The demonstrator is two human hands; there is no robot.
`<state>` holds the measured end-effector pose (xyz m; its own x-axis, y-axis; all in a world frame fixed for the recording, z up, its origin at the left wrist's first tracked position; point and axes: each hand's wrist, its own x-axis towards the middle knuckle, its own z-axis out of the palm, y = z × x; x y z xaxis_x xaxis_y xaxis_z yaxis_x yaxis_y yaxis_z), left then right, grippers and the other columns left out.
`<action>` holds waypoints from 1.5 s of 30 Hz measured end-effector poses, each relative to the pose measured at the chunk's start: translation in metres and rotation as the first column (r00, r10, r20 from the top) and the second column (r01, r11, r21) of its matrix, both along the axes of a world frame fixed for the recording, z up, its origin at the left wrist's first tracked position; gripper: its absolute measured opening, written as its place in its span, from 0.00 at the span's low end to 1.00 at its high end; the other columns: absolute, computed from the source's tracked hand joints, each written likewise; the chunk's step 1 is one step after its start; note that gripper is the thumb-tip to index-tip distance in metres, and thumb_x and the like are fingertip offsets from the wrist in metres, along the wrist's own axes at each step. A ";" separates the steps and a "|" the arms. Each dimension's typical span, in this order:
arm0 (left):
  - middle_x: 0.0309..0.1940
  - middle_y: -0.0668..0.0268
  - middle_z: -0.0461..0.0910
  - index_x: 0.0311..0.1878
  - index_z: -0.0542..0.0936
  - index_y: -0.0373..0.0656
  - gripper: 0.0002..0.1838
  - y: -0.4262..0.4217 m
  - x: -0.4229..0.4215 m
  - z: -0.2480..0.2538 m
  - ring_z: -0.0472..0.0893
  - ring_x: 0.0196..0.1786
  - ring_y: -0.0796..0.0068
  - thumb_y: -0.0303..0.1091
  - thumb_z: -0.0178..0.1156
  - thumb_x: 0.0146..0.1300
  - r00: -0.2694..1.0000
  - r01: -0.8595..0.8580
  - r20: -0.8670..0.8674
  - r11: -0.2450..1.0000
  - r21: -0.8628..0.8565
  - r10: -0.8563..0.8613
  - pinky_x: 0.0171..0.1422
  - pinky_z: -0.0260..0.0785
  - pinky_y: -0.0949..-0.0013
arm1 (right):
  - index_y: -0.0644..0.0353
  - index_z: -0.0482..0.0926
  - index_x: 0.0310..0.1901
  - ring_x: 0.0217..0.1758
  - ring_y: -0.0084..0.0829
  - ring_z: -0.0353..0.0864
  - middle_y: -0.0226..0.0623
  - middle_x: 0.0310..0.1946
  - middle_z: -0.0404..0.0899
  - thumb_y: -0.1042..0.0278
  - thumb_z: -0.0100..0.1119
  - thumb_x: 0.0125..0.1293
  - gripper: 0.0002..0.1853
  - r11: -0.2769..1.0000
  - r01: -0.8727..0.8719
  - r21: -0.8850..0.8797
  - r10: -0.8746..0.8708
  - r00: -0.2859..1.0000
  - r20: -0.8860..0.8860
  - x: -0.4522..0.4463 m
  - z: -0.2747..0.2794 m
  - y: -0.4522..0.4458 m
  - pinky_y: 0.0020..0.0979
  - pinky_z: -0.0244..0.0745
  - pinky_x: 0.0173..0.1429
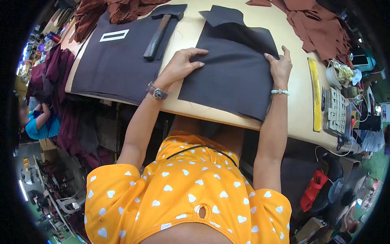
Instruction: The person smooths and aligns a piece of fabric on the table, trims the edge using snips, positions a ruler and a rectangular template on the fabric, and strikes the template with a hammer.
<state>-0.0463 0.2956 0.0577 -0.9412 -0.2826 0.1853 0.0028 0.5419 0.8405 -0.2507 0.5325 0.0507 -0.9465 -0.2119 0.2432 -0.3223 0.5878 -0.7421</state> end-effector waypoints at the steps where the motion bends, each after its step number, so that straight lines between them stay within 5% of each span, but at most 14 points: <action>1: 0.41 0.59 0.81 0.52 0.79 0.39 0.21 0.002 -0.004 0.000 0.77 0.35 0.76 0.23 0.63 0.51 1.000 0.008 -0.001 1.000 -0.009 -0.008 0.45 0.71 0.74 | 0.68 0.65 0.61 0.49 0.48 0.79 0.67 0.48 0.73 0.61 0.72 0.46 0.41 0.999 0.033 0.017 -0.032 0.999 -0.043 0.000 -0.005 0.002 0.35 0.74 0.53; 8: 0.35 0.60 0.82 0.51 0.80 0.40 0.20 0.000 0.002 0.010 0.76 0.31 0.77 0.25 0.64 0.52 0.998 -0.003 0.066 1.000 -0.026 0.005 0.38 0.71 0.74 | 0.70 0.54 0.66 0.43 0.42 0.81 0.59 0.44 0.76 0.63 0.72 0.47 0.48 0.991 -0.063 -0.119 0.081 0.985 0.152 0.041 0.019 0.012 0.34 0.77 0.47; 16: 0.25 0.65 0.79 0.51 0.80 0.41 0.20 -0.004 0.013 0.022 0.73 0.25 0.81 0.27 0.65 0.52 0.978 -0.034 0.209 0.999 0.037 0.026 0.30 0.69 0.75 | 0.68 0.55 0.66 0.45 0.40 0.80 0.52 0.47 0.76 0.63 0.72 0.47 0.47 0.996 -0.091 -0.008 0.091 0.996 0.003 0.052 0.012 0.006 0.33 0.78 0.46; 22: 0.23 0.66 0.77 0.51 0.80 0.41 0.21 -0.005 0.012 0.009 0.72 0.23 0.82 0.26 0.65 0.51 0.996 -0.012 0.089 1.000 0.005 0.012 0.28 0.67 0.75 | 0.68 0.56 0.66 0.46 0.40 0.79 0.52 0.47 0.76 0.62 0.73 0.47 0.47 0.995 -0.095 -0.011 0.095 0.995 -0.016 0.048 0.007 0.009 0.33 0.77 0.47; 45: 0.37 0.61 0.82 0.52 0.79 0.40 0.20 -0.009 0.017 0.009 0.76 0.30 0.80 0.22 0.62 0.53 0.992 0.012 0.127 1.000 -0.015 -0.010 0.38 0.72 0.76 | 0.69 0.55 0.66 0.38 0.32 0.81 0.46 0.43 0.76 0.63 0.74 0.46 0.48 0.993 -0.106 -0.055 0.107 0.994 0.028 0.050 0.009 0.006 0.28 0.79 0.40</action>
<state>-0.0290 0.2863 0.0670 -0.9603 -0.2702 0.0687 -0.0972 0.5556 0.8257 -0.2003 0.5390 0.0593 -0.9265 -0.2995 0.2279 -0.3575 0.5107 -0.7819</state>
